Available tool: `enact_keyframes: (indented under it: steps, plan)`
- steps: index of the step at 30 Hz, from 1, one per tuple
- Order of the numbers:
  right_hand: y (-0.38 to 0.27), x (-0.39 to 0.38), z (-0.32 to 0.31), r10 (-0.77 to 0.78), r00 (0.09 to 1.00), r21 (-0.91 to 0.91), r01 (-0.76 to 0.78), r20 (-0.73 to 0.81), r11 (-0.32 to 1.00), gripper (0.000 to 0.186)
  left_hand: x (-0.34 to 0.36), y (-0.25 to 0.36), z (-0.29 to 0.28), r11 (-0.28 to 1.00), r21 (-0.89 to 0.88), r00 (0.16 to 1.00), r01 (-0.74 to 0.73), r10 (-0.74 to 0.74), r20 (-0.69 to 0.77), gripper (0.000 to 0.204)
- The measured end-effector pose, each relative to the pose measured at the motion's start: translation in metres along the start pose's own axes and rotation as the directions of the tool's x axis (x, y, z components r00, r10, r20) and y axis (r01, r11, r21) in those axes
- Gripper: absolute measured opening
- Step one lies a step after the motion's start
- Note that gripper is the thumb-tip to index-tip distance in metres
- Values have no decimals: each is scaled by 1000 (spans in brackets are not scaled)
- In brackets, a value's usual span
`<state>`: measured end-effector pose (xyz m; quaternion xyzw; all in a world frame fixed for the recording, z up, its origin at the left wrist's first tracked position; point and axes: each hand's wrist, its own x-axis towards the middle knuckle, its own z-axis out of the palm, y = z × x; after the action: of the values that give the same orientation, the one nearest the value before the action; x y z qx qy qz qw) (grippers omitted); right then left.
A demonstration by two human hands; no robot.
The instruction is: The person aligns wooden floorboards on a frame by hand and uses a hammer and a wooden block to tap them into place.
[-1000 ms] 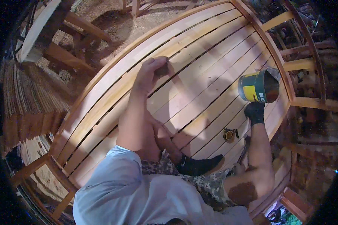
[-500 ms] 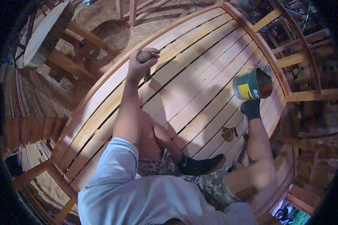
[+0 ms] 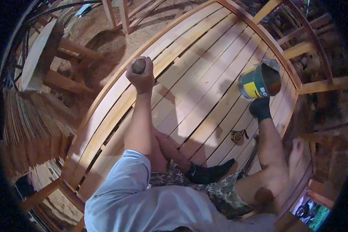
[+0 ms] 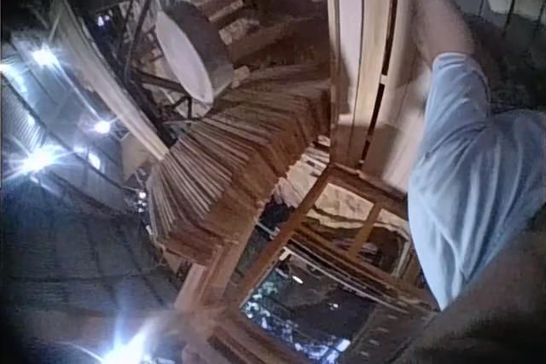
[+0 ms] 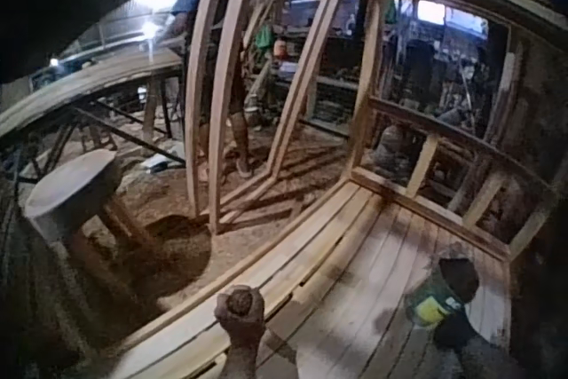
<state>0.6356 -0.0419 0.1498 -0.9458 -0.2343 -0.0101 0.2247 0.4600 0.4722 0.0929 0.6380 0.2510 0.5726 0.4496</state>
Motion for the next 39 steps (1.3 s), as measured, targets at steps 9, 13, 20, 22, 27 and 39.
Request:
enact_keyframes:
  steps: [9, 13, 20, 22, 27, 39]
  plan:
    - [-207, 20, 23, -127, 866, 260, -5, 484, 965, 57, 1, 4, 4, 999, 51, 1000, -6, 6, -11, 17]
    - [-301, 37, 183, -505, 780, 216, 457, 369, 863, 61, -4, 6, 2, 994, -39, 994, 99, -97, 45, 15]
    - [-405, 51, 284, -386, 918, 983, -21, 91, 180, 40, -10, 19, -8, 998, -32, 999, 53, -53, -4, 14]
    - [-385, 57, 308, -344, 919, 964, -111, 192, 242, 37, -17, 22, 3, 998, -56, 999, -5, 7, 35, 14]
    - [-390, 54, 340, -363, 904, 968, -166, 226, 189, 30, 13, 13, -33, 973, -170, 903, 153, -68, 425, 35]
    - [-405, 54, 345, -470, 866, 985, -151, 173, 86, 15, 21, 19, -44, 872, -269, 848, 409, -255, 464, 19]
